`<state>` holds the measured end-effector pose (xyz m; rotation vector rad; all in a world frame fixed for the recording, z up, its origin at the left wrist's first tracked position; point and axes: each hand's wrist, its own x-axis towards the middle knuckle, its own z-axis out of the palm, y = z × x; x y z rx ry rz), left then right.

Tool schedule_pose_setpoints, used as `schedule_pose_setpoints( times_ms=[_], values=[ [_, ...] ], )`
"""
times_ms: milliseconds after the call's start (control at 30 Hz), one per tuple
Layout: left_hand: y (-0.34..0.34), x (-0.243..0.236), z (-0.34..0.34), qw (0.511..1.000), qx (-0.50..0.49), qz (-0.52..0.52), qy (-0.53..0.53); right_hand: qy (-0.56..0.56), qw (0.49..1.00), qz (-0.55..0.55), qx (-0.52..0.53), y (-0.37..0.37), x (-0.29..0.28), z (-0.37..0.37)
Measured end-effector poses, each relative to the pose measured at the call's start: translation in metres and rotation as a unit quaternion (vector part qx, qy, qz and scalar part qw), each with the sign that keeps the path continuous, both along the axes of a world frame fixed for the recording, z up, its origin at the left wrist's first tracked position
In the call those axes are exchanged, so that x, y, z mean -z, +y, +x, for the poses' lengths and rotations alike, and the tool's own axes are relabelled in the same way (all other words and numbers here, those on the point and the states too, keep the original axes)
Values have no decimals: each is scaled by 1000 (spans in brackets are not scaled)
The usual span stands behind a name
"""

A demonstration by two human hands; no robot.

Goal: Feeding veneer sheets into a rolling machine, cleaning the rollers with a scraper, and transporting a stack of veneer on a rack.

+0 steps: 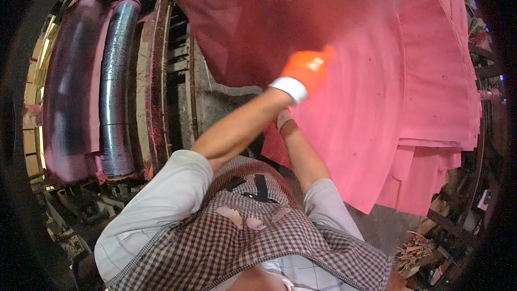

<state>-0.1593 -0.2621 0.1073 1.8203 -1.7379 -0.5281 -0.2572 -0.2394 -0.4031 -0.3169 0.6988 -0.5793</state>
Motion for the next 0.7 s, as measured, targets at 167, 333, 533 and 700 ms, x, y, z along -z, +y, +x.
schedule_pose_setpoints(
  times_ms=[167,333,533,700],
  values=[
    [23,75,-65,991,97,-94,25,274,952,-33,-134,35,-202,45],
    [61,41,-79,915,215,118,320,49,848,-75,522,-20,-25,-171],
    [215,106,144,958,-230,34,167,432,877,157,138,22,-46,-204],
    [401,114,263,749,-581,-157,277,390,910,114,82,-2,-12,-213]
  ],
)
